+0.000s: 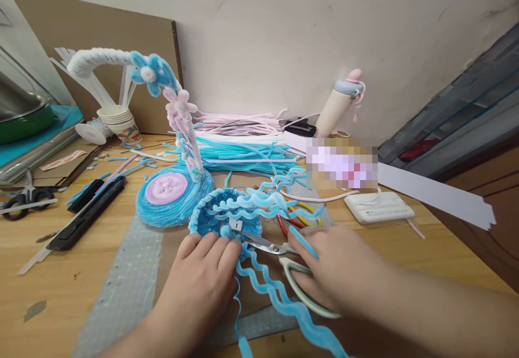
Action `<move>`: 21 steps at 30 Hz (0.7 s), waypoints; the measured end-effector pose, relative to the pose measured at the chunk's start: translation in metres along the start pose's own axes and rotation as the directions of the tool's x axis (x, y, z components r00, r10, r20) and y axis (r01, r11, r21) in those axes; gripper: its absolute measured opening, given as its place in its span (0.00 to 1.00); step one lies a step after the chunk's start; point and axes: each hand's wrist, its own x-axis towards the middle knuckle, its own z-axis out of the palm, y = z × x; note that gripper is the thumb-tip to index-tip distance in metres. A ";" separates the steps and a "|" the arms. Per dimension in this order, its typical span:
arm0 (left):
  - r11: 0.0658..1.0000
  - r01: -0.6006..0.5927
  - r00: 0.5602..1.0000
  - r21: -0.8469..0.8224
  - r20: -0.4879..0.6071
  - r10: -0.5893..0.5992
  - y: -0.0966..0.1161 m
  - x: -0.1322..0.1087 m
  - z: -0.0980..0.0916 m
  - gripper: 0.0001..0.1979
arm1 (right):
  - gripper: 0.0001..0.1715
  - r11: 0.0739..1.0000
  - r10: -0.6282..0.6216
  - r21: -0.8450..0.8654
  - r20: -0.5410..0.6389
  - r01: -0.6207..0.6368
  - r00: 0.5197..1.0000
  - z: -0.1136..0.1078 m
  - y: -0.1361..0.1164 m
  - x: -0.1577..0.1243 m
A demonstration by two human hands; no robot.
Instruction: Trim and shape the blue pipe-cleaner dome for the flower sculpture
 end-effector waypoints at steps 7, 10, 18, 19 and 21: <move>0.999 -0.038 0.999 0.020 0.022 0.038 -0.003 -0.001 -0.004 0.12 | 0.15 0.996 -0.006 0.088 -0.014 0.007 1.000 -0.001 -0.002 0.002; 0.999 -0.048 0.999 0.009 -0.003 0.048 -0.003 -0.002 -0.003 0.07 | 0.16 0.996 0.033 0.085 0.023 -0.034 0.999 -0.002 -0.001 0.002; 0.999 -0.044 0.999 0.019 -0.014 0.044 -0.005 -0.003 0.003 0.06 | 0.14 0.996 -0.017 0.087 -0.026 0.020 1.000 0.002 -0.004 0.003; 0.999 -0.043 0.999 0.017 -0.010 0.043 -0.005 -0.003 0.003 0.06 | 0.14 0.996 -0.027 0.080 -0.018 0.028 0.999 0.003 -0.004 0.004; 0.999 -0.044 0.999 0.012 0.001 0.044 -0.004 -0.002 0.002 0.05 | 0.15 0.995 -0.060 0.076 -0.011 0.061 0.998 0.005 -0.004 0.004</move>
